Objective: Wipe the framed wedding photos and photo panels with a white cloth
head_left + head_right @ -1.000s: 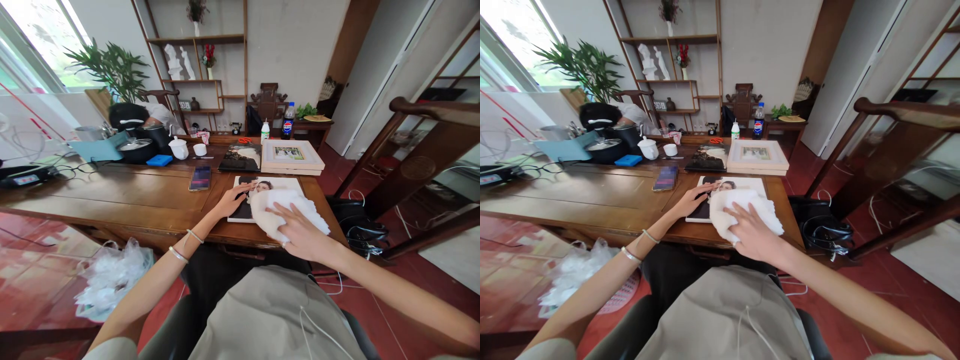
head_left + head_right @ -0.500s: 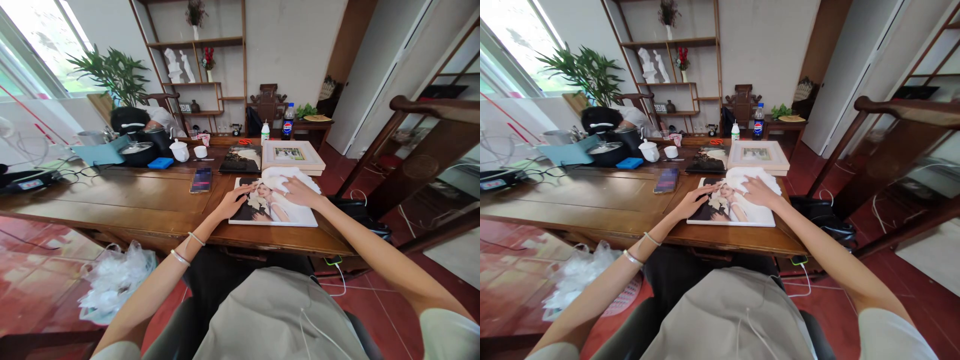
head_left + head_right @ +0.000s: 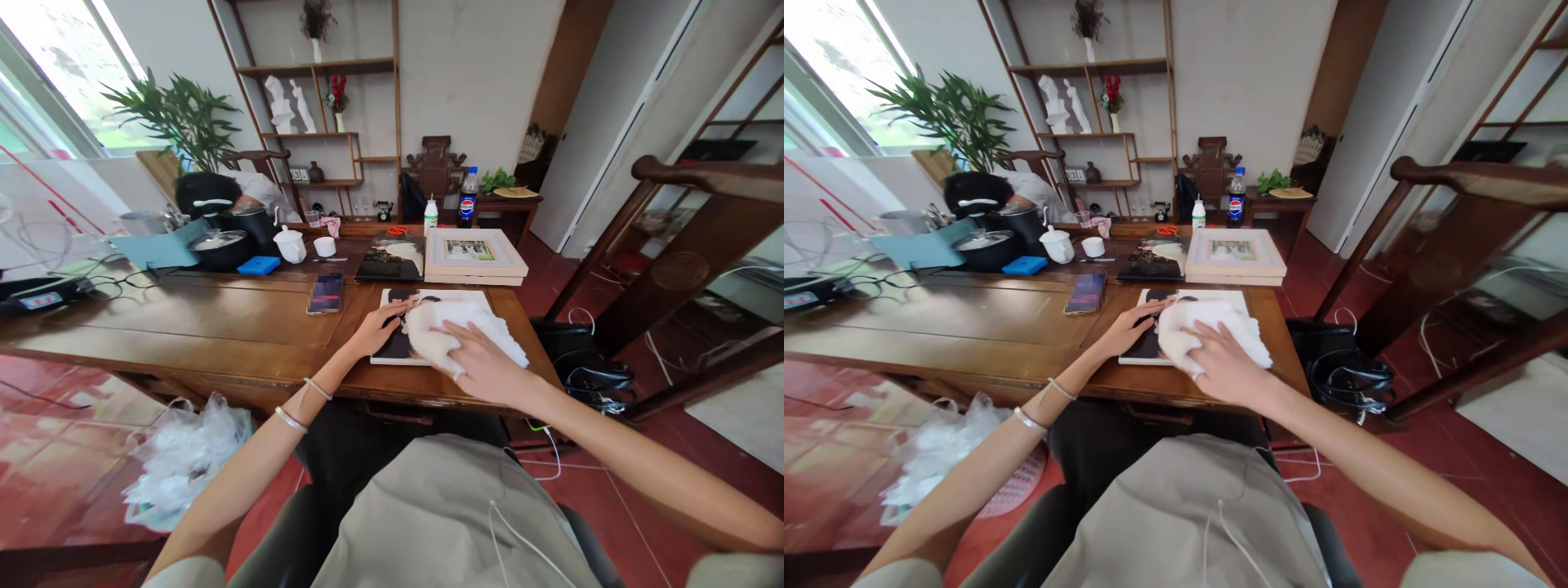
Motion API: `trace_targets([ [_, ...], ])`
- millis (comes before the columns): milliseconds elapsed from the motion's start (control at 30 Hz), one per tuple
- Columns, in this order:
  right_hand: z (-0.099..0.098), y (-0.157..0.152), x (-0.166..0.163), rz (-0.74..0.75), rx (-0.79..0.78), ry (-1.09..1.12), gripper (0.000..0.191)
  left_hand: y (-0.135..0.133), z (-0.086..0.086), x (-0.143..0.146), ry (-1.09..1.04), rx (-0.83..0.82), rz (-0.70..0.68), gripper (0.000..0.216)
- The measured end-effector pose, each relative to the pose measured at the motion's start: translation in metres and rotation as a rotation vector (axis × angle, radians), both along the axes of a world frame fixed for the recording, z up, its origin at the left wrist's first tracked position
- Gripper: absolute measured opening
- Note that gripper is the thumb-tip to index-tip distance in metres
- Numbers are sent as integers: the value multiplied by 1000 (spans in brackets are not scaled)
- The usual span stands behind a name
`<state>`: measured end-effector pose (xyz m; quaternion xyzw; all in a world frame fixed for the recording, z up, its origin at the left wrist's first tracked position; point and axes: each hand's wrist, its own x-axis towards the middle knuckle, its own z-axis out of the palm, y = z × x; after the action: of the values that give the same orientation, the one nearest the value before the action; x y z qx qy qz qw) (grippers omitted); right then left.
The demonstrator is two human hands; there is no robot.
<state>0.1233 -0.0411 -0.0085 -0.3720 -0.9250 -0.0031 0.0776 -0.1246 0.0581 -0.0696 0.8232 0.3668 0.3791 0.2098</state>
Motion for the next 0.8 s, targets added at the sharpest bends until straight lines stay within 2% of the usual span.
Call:
trace_targets([
  [200,5,83,-8,-175,24,-55,35,-3,4,1,2,8,-32,39],
  [333,9,102,-17,-231,22,-72,38,-4,6,2,4,-6,-25,39],
  [433,8,83,-24,-202,58,-88,37,-4,4,2,-10,-5,-23,39],
  [667,4,-15,-40,-43,38,-128,26,-4,4,2,-3,-34,17,41],
  [733,5,-26,-43,-11,16,-123,28,-5,4,2,-13,-45,21,43],
  [800,7,-22,-43,-22,6,-88,29,-5,4,2,-28,-51,20,45],
])
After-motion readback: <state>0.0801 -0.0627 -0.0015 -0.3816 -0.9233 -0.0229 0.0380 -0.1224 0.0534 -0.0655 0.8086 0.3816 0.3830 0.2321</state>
